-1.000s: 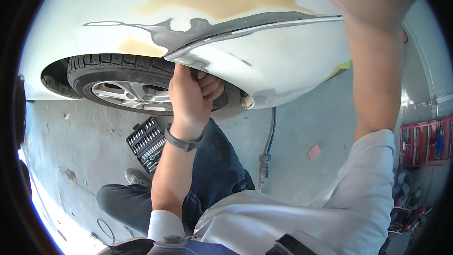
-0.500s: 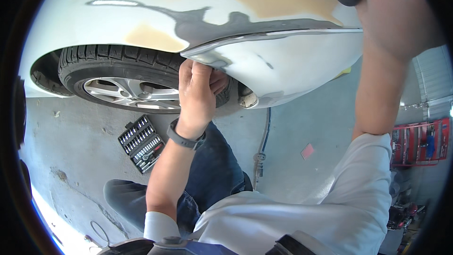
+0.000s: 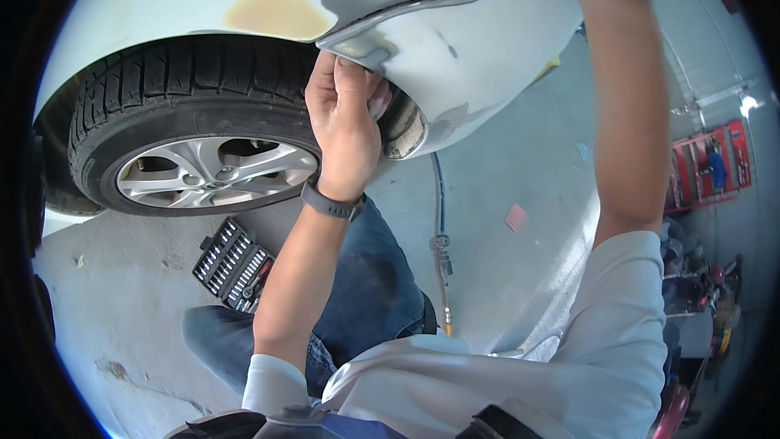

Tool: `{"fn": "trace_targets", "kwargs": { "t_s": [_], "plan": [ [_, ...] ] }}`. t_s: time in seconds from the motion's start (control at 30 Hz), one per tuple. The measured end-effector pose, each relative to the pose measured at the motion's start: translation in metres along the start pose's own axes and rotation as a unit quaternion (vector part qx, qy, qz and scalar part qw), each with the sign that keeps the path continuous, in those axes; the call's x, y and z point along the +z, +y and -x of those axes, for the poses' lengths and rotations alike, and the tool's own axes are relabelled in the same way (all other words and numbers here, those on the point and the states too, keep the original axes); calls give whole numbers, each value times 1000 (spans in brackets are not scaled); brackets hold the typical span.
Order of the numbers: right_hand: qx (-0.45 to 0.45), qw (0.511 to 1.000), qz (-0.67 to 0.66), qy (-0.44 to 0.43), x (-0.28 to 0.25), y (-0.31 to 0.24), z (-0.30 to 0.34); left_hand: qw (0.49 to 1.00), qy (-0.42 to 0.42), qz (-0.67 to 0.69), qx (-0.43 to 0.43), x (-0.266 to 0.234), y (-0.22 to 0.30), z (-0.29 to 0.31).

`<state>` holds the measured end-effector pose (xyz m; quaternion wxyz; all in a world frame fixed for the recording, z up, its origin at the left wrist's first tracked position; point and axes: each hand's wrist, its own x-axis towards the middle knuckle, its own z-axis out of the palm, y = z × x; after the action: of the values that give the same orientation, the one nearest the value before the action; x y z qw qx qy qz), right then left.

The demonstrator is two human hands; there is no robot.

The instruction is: The person kneels and sits on the floor to remove screws from the front wheel arch of a white car using a ratchet and socket set. They then use a screwdriver to pry and detach the bumper trim from the wheel arch.

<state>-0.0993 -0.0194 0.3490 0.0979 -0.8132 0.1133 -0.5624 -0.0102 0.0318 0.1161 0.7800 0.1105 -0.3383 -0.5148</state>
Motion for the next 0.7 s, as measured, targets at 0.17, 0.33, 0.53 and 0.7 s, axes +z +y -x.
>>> {"fn": "trace_targets", "kwargs": {
  "t_s": [0.17,0.33,0.53,0.7],
  "plan": [
    [58,998,32,-6,1,-12,-4,998,52,-3,-27,6,5,-1],
    [134,979,-143,48,-1,-3,-9,992,116,-21,-37,25,7,-1],
    [85,995,0,60,11,-12,-6,982,86,-166,-26,17,12,-3],
    [92,991,59,80,7,-15,-13,955,3,-293,-44,-2,27,-10]
  ]
}}
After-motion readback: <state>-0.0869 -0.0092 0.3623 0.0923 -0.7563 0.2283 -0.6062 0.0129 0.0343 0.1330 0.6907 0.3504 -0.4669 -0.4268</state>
